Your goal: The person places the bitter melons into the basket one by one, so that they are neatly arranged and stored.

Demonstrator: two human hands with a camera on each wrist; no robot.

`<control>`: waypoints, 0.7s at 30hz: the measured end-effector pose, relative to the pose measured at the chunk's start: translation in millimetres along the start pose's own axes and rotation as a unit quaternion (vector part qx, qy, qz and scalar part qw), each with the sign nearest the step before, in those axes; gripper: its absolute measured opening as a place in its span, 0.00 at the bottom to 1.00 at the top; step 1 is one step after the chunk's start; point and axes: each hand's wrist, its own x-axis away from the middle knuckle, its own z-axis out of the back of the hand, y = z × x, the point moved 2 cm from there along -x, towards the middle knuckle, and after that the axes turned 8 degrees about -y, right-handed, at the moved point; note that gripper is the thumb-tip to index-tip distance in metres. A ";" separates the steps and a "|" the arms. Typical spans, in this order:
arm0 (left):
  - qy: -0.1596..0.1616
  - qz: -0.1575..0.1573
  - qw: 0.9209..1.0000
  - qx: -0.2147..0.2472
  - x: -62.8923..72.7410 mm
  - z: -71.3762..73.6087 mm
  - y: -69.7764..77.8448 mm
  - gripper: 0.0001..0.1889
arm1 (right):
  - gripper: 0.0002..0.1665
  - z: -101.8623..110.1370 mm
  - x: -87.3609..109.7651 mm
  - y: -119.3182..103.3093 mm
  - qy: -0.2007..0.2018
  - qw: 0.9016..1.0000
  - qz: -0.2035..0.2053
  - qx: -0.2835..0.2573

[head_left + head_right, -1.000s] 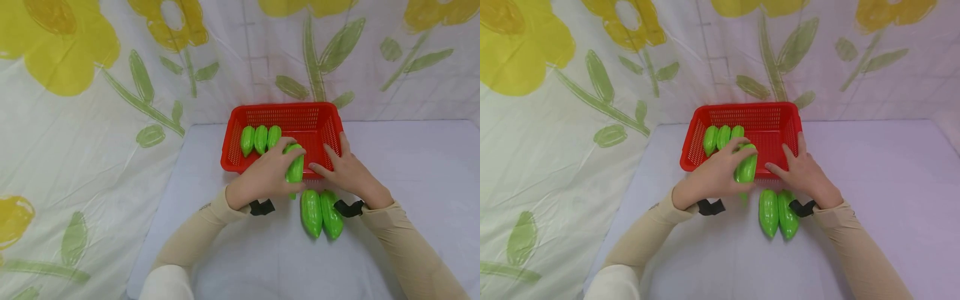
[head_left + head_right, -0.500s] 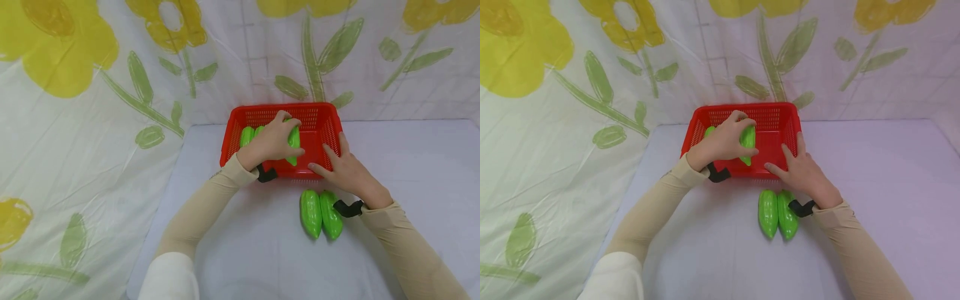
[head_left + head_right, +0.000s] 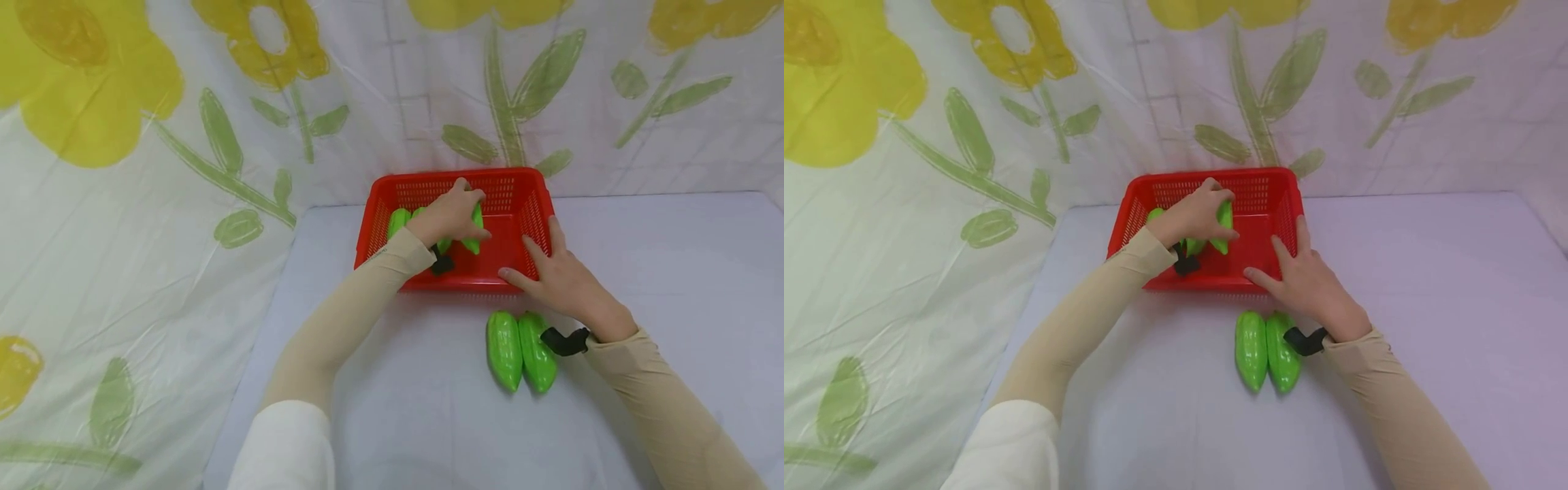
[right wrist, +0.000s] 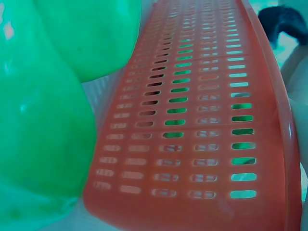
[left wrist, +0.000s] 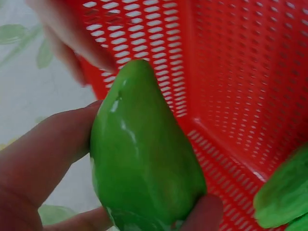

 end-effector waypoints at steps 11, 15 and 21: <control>-0.030 0.015 0.999 -0.028 -33.7 -13.8 -11.8 0.42 | 0.60 0.1 0.8 -0.2 0.010 1.000 0.010 -0.004; -0.031 0.021 0.999 -0.027 -39.0 -18.4 -13.5 0.42 | 0.60 -0.1 1.3 -0.1 0.010 1.000 0.009 -0.006; -0.020 0.030 0.999 -0.036 -45.7 -26.4 -13.6 0.44 | 0.60 -0.7 0.6 1.0 0.012 1.000 0.007 -0.003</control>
